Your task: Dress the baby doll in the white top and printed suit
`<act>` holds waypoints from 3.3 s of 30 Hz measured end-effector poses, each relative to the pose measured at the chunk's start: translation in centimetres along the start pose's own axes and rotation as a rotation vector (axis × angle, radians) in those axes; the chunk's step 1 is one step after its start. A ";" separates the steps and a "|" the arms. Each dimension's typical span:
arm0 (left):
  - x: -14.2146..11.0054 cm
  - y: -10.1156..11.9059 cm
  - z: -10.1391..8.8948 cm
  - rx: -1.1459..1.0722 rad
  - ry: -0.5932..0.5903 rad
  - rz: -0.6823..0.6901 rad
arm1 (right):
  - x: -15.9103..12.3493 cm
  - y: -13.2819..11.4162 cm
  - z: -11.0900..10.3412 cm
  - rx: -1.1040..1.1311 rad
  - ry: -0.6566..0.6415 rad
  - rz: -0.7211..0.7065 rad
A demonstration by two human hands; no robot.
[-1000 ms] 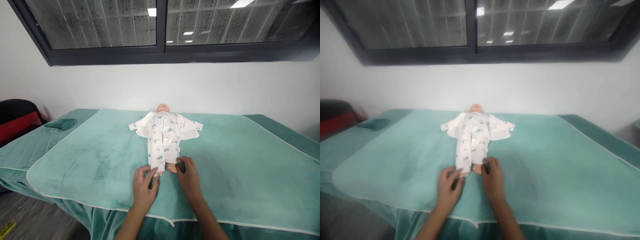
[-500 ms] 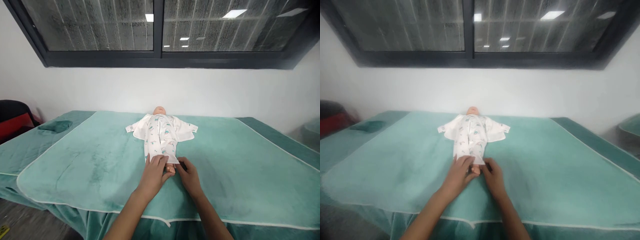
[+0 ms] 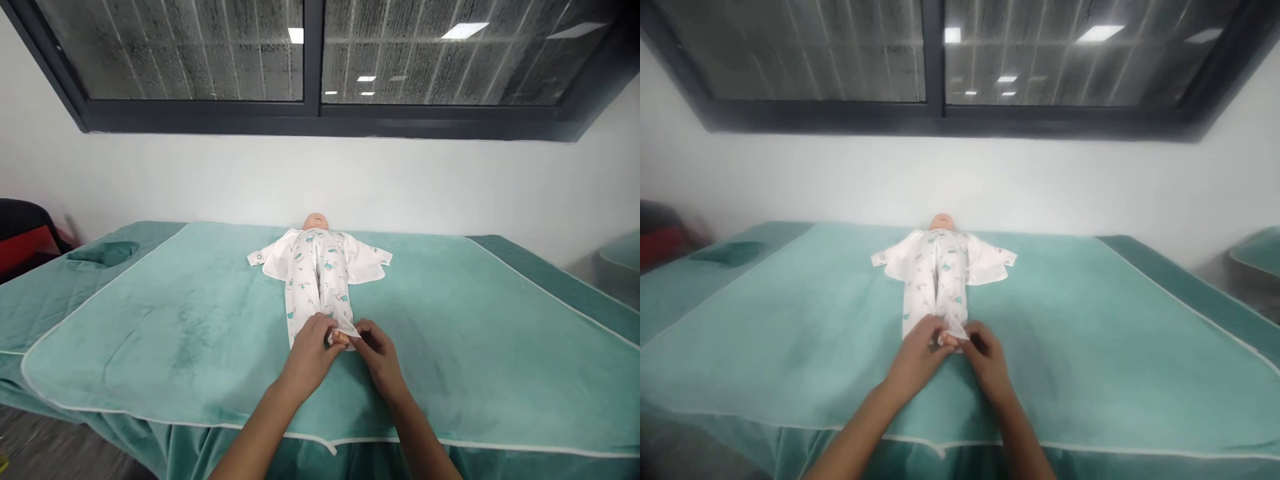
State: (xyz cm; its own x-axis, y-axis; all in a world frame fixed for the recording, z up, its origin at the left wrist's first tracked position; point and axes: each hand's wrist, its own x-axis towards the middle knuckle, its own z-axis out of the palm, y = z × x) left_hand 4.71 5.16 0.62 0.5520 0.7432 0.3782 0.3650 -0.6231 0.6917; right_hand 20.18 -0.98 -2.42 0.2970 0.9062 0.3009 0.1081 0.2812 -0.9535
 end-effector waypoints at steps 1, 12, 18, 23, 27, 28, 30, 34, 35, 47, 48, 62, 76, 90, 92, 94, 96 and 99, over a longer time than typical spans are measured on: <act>-0.1 -0.1 -0.1 -0.037 0.010 -0.027 | -0.1 0.1 0.0 -0.007 0.013 -0.002; -2.3 0.0 -1.6 -0.054 0.111 0.187 | -2.5 0.6 -0.2 -0.124 -0.063 -0.057; -2.7 -2.1 -3.3 -0.062 0.110 0.167 | -2.6 -0.2 -2.0 -0.376 -0.244 -0.046; 0.4 -6.6 -4.8 -0.004 0.286 -0.120 | 1.9 0.5 -3.4 -0.492 -0.097 -0.015; 2.6 -7.6 -4.6 0.063 0.198 -0.266 | 7.0 2.6 -2.9 -0.538 0.077 -0.049; 2.8 -7.5 -4.5 0.101 0.164 -0.278 | 8.1 3.1 -2.7 -0.533 0.104 -0.037; 2.9 -7.1 -4.4 0.156 0.100 -0.275 | 9.9 3.9 -2.3 -0.523 0.147 0.003; 2.3 -6.9 -4.8 0.022 0.077 -0.285 | 11.6 4.6 -2.2 -0.541 0.181 0.040; 2.1 -7.0 -5.0 -0.054 0.083 -0.305 | 11.6 4.7 -2.2 -0.541 0.180 0.042; 0.0 -6.3 -5.5 -0.291 0.081 -0.279 | 11.2 4.3 -2.6 -0.493 0.202 0.100; -0.6 -6.2 -5.4 -0.253 0.053 -0.235 | 11.2 4.4 -2.7 -0.483 0.204 0.103; -4.1 -5.3 -2.0 0.152 0.196 0.284 | 11.0 4.4 -2.7 -0.489 0.160 0.103; -5.1 -4.6 -3.1 -0.287 0.122 -0.015 | 11.1 5.0 -2.8 -0.515 0.165 0.062; 5.0 -10.4 -5.1 0.397 0.312 -0.183 | 12.3 5.3 -1.9 -0.994 -0.072 -0.432; 7.4 -11.3 -4.8 0.602 0.259 -0.169 | 13.1 4.9 -1.7 -1.060 -0.153 -0.447; 9.2 -11.9 -4.5 0.712 0.211 -0.133 | 13.9 4.7 -1.5 -1.087 -0.222 -0.432; 10.3 -12.3 -4.3 0.744 0.182 -0.075 | 14.6 4.5 -1.2 -1.078 -0.268 -0.419; 11.3 -12.6 -4.0 0.686 0.140 -0.006 | 15.3 4.2 -0.7 -1.009 -0.292 -0.409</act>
State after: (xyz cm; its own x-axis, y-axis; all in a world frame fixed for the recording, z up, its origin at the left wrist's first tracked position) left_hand 3.30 22.37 -1.35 0.4636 0.7427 0.4833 0.7841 -0.5978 0.1665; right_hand 25.84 13.81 -1.85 -0.1563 0.8807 0.4472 0.9031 0.3107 -0.2964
